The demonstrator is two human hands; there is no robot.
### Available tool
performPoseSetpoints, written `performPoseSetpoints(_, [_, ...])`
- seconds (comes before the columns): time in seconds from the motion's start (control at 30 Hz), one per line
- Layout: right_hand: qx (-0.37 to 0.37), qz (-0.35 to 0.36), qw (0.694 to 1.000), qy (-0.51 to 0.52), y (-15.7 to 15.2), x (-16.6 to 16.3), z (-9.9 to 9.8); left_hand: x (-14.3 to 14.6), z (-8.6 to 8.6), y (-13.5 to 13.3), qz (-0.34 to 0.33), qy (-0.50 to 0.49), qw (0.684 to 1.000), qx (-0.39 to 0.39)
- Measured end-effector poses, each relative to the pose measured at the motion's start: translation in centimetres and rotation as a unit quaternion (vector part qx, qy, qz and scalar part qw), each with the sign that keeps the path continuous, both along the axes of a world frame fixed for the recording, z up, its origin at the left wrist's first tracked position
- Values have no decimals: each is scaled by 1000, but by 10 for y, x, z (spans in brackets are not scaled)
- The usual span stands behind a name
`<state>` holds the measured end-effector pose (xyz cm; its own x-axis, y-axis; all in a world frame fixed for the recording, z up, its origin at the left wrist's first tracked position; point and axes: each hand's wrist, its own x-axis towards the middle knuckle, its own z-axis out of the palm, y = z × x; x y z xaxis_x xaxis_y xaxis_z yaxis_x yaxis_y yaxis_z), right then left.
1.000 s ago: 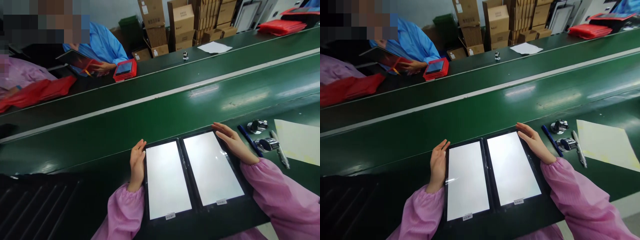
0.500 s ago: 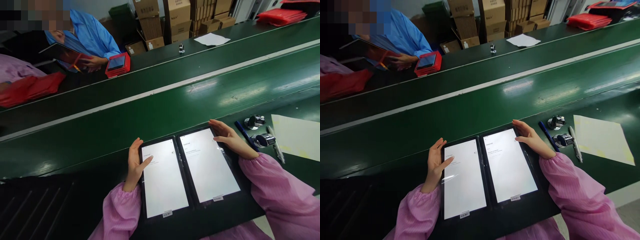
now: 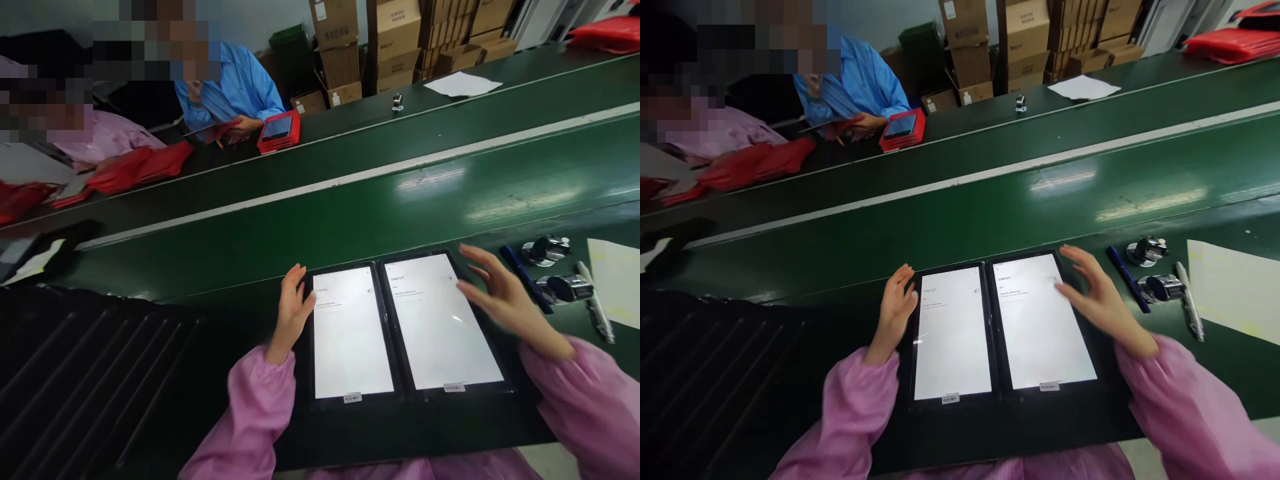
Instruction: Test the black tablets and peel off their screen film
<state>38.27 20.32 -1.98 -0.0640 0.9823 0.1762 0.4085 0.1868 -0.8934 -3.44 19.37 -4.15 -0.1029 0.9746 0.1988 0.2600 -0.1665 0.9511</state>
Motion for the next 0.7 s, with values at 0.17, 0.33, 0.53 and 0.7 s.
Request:
performPoseSetpoints(0.17, [243, 96, 895, -362, -112, -9, -5, -4, -1, -132, -96, 392, 913, 68])
performPoseSetpoints(0.33, [288, -12, 860, -422, -104, -22, -22, 14, -33, -138, 11, 517, 836, 182])
performPoseSetpoints(0.53, [282, -74, 891, -348, 41, -30, -18, 58, -2, 36, 34, 373, 927, 19])
performPoseSetpoints(0.7, [245, -98, 922, -285, 96, -43, -33, 79, 13, 91, 85, 367, 926, 17])
